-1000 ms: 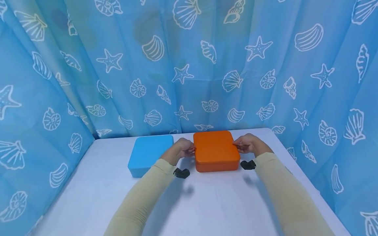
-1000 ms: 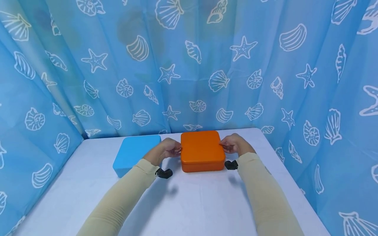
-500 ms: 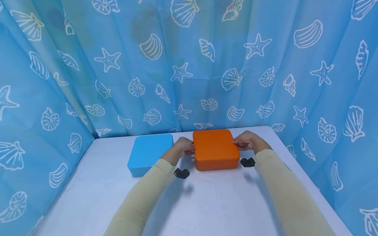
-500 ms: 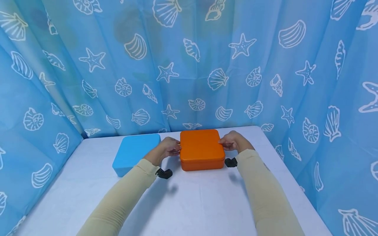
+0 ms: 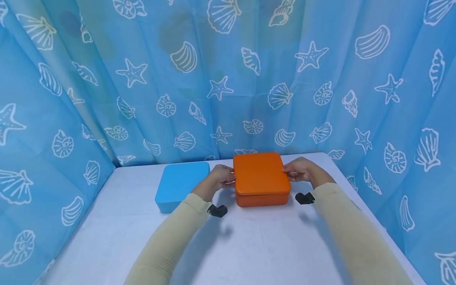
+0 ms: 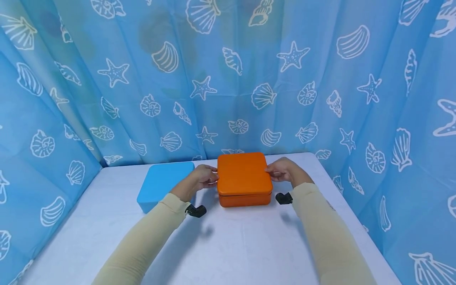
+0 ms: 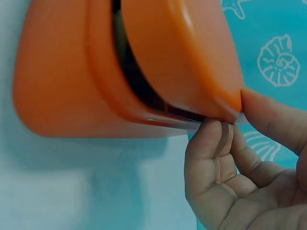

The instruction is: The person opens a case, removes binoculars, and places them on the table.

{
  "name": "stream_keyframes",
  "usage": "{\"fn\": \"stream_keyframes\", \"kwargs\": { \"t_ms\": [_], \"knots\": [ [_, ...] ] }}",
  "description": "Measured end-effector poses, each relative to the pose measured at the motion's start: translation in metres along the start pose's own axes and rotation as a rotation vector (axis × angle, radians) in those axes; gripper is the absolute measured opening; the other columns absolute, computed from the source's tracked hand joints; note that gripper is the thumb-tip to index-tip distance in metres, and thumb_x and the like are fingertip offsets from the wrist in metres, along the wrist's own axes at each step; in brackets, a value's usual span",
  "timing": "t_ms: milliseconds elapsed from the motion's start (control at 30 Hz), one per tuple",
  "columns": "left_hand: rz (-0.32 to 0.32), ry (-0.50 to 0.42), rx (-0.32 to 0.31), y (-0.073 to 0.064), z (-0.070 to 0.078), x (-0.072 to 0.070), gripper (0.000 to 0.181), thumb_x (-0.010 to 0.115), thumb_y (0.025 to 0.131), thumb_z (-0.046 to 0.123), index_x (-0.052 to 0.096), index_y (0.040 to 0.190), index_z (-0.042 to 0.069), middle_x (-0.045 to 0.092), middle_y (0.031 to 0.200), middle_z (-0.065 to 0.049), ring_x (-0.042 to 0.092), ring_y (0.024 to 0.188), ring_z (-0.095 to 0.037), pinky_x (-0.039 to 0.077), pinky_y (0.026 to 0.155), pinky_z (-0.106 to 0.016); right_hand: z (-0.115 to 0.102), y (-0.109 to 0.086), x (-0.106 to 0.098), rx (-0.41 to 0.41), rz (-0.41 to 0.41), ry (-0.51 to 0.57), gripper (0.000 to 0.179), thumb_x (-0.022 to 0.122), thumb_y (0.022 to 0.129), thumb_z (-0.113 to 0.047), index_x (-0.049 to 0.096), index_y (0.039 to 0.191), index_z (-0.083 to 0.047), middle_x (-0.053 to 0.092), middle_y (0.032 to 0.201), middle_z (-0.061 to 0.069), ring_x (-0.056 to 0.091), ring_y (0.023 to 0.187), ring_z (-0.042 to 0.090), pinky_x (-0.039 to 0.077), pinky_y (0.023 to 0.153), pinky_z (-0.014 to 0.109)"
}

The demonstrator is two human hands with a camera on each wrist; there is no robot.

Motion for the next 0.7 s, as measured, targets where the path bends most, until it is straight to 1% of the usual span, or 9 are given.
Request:
{"fn": "stream_keyframes", "kwargs": {
  "t_ms": [67, 167, 267, 467, 567, 700],
  "knots": [
    [-0.011, -0.006, 0.005, -0.004, -0.002, -0.001, 0.039, 0.062, 0.09, -0.005, 0.051, 0.127, -0.001, 0.059, 0.108, -0.016, 0.06, 0.089, -0.028, 0.057, 0.079, -0.037, 0.001, -0.004, 0.0, -0.002, -0.007, 0.011, 0.052, 0.064, 0.095, -0.009, 0.043, 0.139, 0.009, 0.054, 0.119, 0.018, 0.059, 0.09, 0.025, 0.054, 0.084, 0.033],
    [-0.032, -0.012, 0.003, -0.013, -0.008, -0.003, 0.039, 0.064, 0.09, -0.003, 0.051, 0.126, 0.0, 0.06, 0.107, -0.016, 0.06, 0.088, -0.027, 0.056, 0.08, -0.038, 0.002, -0.012, 0.001, -0.015, -0.048, 0.017, 0.052, 0.062, 0.096, -0.011, 0.042, 0.139, 0.01, 0.055, 0.118, 0.018, 0.059, 0.091, 0.025, 0.054, 0.086, 0.034],
    [-0.051, -0.023, 0.003, -0.021, -0.014, -0.005, 0.039, 0.065, 0.09, -0.001, 0.051, 0.127, 0.0, 0.06, 0.108, -0.016, 0.06, 0.087, -0.026, 0.056, 0.08, -0.037, 0.005, -0.02, 0.002, -0.029, -0.071, 0.023, 0.049, 0.06, 0.097, -0.013, 0.042, 0.137, 0.01, 0.055, 0.116, 0.017, 0.059, 0.091, 0.025, 0.054, 0.086, 0.035],
    [-0.074, -0.054, 0.022, -0.035, -0.028, -0.008, 0.041, 0.067, 0.09, 0.001, 0.052, 0.128, 0.0, 0.06, 0.112, -0.016, 0.062, 0.092, -0.028, 0.056, 0.08, -0.037, 0.014, -0.034, 0.008, -0.062, -0.101, 0.007, 0.048, 0.056, 0.1, -0.016, 0.038, 0.137, 0.009, 0.053, 0.119, 0.017, 0.058, 0.098, 0.027, 0.053, 0.088, 0.038],
    [-0.095, -0.07, 0.037, -0.044, -0.037, -0.009, 0.041, 0.066, 0.091, 0.001, 0.052, 0.129, 0.0, 0.061, 0.113, -0.016, 0.062, 0.094, -0.028, 0.056, 0.082, -0.038, 0.022, -0.04, 0.011, -0.055, -0.097, -0.003, 0.047, 0.057, 0.099, -0.017, 0.04, 0.135, 0.008, 0.055, 0.119, 0.017, 0.058, 0.1, 0.029, 0.053, 0.088, 0.04],
    [-0.122, -0.081, 0.065, -0.056, -0.049, -0.011, 0.041, 0.065, 0.091, 0.001, 0.052, 0.13, -0.001, 0.062, 0.112, -0.016, 0.062, 0.092, -0.027, 0.055, 0.084, -0.039, 0.034, -0.049, 0.016, -0.051, -0.079, -0.006, 0.046, 0.061, 0.098, -0.018, 0.043, 0.132, 0.007, 0.057, 0.119, 0.017, 0.06, 0.101, 0.029, 0.054, 0.087, 0.042]
  ]
}}
Point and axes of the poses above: each hand's wrist, its own y-axis towards the middle knuckle, its own x-axis out of the palm, z = x × y, the point moved 1 cm from there along y, towards the middle knuckle
